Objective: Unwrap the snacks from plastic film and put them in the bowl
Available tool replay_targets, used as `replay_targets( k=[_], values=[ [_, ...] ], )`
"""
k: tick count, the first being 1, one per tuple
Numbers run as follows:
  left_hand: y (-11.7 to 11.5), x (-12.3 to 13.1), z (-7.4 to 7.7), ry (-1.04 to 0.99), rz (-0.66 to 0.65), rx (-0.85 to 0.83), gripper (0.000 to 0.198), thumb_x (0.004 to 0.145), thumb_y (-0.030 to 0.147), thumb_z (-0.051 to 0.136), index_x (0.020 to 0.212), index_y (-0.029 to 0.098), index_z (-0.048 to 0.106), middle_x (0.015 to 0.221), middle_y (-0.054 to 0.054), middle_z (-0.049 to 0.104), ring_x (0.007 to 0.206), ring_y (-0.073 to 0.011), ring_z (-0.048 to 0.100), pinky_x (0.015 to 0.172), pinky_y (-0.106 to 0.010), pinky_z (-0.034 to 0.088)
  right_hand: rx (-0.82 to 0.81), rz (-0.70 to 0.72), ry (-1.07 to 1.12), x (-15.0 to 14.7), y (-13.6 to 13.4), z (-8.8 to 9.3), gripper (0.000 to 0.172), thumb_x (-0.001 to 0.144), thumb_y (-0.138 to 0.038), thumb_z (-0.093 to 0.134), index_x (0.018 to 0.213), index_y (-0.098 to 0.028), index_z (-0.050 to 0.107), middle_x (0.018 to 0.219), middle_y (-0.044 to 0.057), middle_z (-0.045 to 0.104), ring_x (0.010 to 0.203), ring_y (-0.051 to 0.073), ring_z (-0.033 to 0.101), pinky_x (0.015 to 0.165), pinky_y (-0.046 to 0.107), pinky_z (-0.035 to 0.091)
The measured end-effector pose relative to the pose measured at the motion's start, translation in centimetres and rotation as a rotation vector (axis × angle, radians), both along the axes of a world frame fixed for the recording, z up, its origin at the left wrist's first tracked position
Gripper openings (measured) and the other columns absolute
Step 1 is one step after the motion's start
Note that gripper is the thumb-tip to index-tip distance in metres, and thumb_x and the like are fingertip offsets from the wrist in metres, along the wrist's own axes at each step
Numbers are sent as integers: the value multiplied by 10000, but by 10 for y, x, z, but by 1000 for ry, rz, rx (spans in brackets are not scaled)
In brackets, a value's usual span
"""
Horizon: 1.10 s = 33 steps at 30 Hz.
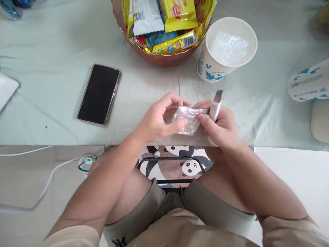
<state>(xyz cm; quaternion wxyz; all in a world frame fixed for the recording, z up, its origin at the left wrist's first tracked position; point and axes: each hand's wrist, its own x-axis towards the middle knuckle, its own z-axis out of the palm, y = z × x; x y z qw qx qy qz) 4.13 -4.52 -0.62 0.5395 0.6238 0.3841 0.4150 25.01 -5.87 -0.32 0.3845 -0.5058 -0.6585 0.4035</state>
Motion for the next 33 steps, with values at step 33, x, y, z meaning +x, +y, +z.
replay_targets(
  k=[33],
  values=[
    [26, 23, 5, -453, 88, -356, 600, 742, 311, 904, 1187, 291, 503, 731, 81, 726, 597, -87, 666, 625, -200, 571, -240, -285, 560, -3, 28, 4, 319, 882, -506, 551, 1092, -266, 566, 819, -17, 490, 520, 83, 419, 411, 239, 313]
  ],
)
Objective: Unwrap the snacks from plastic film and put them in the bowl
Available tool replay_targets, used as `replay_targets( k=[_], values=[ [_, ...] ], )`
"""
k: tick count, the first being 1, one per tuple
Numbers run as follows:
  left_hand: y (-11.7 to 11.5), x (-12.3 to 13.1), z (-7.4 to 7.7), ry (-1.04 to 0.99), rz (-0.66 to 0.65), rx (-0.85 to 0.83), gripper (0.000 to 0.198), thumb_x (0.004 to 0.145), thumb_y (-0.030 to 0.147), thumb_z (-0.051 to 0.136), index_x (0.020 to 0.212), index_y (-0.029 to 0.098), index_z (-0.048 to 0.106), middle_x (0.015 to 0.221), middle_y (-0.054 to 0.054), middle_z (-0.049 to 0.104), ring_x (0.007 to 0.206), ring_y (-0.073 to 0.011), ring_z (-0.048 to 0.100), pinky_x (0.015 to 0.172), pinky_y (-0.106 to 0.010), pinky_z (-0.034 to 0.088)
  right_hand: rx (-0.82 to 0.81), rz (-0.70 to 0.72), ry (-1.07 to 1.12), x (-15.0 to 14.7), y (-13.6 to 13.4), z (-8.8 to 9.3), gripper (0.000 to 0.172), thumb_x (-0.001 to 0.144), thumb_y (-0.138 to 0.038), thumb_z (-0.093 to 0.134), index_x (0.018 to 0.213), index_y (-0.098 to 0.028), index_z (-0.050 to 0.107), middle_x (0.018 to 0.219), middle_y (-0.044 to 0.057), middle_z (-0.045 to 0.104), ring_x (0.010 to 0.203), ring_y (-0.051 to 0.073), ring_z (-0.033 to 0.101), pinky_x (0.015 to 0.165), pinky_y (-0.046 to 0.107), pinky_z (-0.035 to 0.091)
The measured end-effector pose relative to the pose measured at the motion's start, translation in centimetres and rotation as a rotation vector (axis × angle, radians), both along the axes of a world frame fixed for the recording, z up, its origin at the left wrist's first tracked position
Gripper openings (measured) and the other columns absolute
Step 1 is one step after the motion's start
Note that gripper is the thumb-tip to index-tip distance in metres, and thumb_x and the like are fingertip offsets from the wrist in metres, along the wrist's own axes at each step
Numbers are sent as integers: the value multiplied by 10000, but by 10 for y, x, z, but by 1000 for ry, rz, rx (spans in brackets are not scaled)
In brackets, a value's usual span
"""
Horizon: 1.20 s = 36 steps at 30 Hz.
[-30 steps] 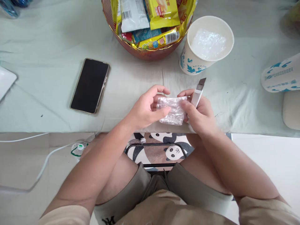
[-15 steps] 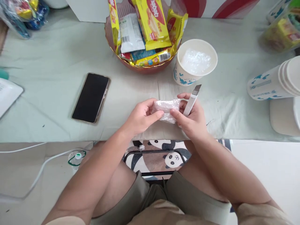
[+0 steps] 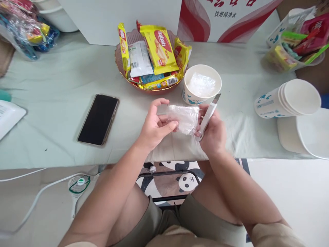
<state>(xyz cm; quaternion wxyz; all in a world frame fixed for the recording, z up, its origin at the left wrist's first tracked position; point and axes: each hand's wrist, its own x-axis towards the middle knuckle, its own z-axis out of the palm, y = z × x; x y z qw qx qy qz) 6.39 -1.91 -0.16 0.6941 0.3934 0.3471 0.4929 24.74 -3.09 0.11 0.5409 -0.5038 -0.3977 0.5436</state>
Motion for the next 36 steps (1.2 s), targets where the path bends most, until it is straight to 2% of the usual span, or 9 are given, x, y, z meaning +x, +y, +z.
replay_targets(
  k=[4, 9, 14, 19, 22, 25, 28, 33, 36],
  values=[
    [-4, -1, 1, -40, -131, -122, 363, 683, 384, 952, 916, 207, 736, 810, -8, 763, 741, -138, 716, 731, -262, 602, -15, 2, -68, 2, -4, -5, 263, 878, -442, 539, 1048, -248, 590, 713, -26, 465, 581, 117, 475, 523, 257, 407],
    [-15, 2, -1, 36, -286, -32, 184, 713, 332, 935, 801, 213, 826, 1438, -79, 672, 1150, -241, 710, 914, -321, 586, -7, 136, -164, -6, -14, 2, 360, 838, -514, 713, 1048, -235, 625, 812, 1, 611, 689, 133, 572, 633, 284, 481],
    [-14, 3, -7, 145, -99, -126, 241, 698, 353, 926, 871, 212, 834, 904, -23, 766, 638, -90, 563, 573, -241, 435, 44, 49, -262, -4, -12, -1, 520, 955, -676, 468, 1261, -274, 591, 867, 27, 620, 735, 179, 604, 668, 337, 524],
    [-12, 1, -8, 154, 23, -33, 215, 700, 343, 920, 805, 189, 813, 1225, -71, 766, 802, -118, 674, 720, -257, 532, 217, 128, -502, 2, -19, 0, 342, 850, -506, 748, 1049, -244, 657, 893, 25, 665, 740, 160, 608, 686, 324, 517],
    [-13, -1, -7, 124, -1, -36, 201, 741, 375, 885, 832, 206, 824, 1201, -83, 779, 999, -193, 722, 809, -286, 565, 251, -38, -552, 9, -17, 12, 184, 879, -384, 725, 978, -240, 666, 760, -6, 610, 612, 120, 511, 566, 273, 420],
    [-12, -6, -6, 162, 0, -28, 144, 780, 365, 849, 774, 223, 830, 934, -83, 798, 1284, -264, 651, 997, -344, 549, 329, -232, -514, 20, 6, 33, 303, 865, -294, 731, 1155, -272, 644, 865, 19, 621, 651, 128, 519, 550, 270, 402],
    [-11, -11, -5, 125, -2, -43, 133, 779, 364, 853, 739, 239, 830, 885, -67, 785, 1221, -258, 691, 1062, -380, 532, 394, -353, -579, 31, 47, 58, 537, 744, -76, 753, 1205, -282, 569, 1137, 73, 613, 813, 138, 579, 567, 257, 436],
    [-14, -15, 1, 55, -19, -89, 179, 724, 362, 894, 686, 206, 815, 1042, -61, 766, 856, -181, 769, 975, -379, 603, 191, -19, -1039, 42, 116, 72, 424, 660, -8, 842, 945, -254, 648, 1098, 40, 601, 760, 104, 511, 630, 279, 438],
    [-16, -17, 6, 79, -42, -78, 190, 742, 355, 874, 657, 201, 802, 1002, -77, 775, 1014, -227, 766, 1014, -382, 598, 215, 227, -1189, 47, 143, 64, 301, 623, 33, 873, 693, -208, 705, 945, 16, 607, 747, 77, 473, 638, 269, 392]
  ],
)
